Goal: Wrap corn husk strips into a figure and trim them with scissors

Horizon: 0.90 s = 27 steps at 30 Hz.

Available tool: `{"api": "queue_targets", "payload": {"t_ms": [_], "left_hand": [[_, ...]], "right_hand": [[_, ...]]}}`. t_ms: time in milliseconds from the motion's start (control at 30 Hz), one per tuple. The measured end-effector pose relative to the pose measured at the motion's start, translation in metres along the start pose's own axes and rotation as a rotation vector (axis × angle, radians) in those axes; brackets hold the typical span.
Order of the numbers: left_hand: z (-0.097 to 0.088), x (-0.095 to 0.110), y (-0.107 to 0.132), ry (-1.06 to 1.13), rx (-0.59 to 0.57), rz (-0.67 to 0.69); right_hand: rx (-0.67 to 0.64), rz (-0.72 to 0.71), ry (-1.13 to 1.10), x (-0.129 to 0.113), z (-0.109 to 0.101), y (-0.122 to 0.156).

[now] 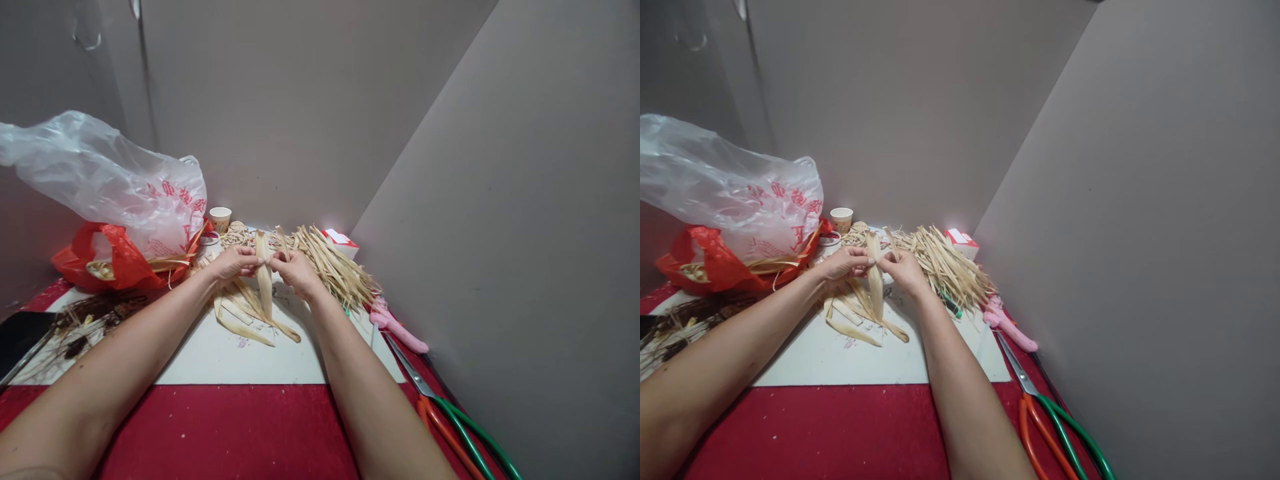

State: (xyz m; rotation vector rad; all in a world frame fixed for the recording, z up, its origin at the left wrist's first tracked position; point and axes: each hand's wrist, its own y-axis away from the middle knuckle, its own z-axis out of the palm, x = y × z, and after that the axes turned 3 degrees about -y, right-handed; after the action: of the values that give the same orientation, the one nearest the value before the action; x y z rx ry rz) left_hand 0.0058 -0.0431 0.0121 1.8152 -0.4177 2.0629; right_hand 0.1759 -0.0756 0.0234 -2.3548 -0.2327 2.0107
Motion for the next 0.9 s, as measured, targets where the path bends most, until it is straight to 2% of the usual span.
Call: {"api": "queue_targets", "payload": {"t_ms": [167,367,500,567,667,767,833,900], "left_hand": [[0.001,-0.002,-0.002,-0.048,0.035,0.013],[0.002,-0.002,-0.002,-0.110,0.065,0.042],[0.004,0.002,0.000,-0.049,-0.003,0.055],[0.004,0.004,0.000,0.024,-0.029,0.054],[0.002,0.006,0.000,0.118,-0.013,0.020],[-0.003,0.006,-0.001,0.175,0.027,-0.010],[-0.007,0.005,-0.002,0.197,0.053,-0.012],[-0.009,0.004,-0.003,0.208,0.081,-0.004]], "right_hand": [[-0.001,-0.005,0.067,-0.001,0.000,0.001],[-0.011,-0.088,0.184,0.007,0.000,-0.005],[0.120,-0.126,0.387,0.015,-0.003,-0.011],[0.218,-0.127,0.402,0.016,-0.007,-0.012],[0.429,-0.141,0.179,0.012,-0.018,-0.012],[0.638,-0.074,-0.218,0.003,-0.034,-0.015],[0.671,-0.037,-0.457,-0.007,-0.047,-0.016],[0.675,-0.074,-0.583,-0.022,-0.059,-0.012]]}}
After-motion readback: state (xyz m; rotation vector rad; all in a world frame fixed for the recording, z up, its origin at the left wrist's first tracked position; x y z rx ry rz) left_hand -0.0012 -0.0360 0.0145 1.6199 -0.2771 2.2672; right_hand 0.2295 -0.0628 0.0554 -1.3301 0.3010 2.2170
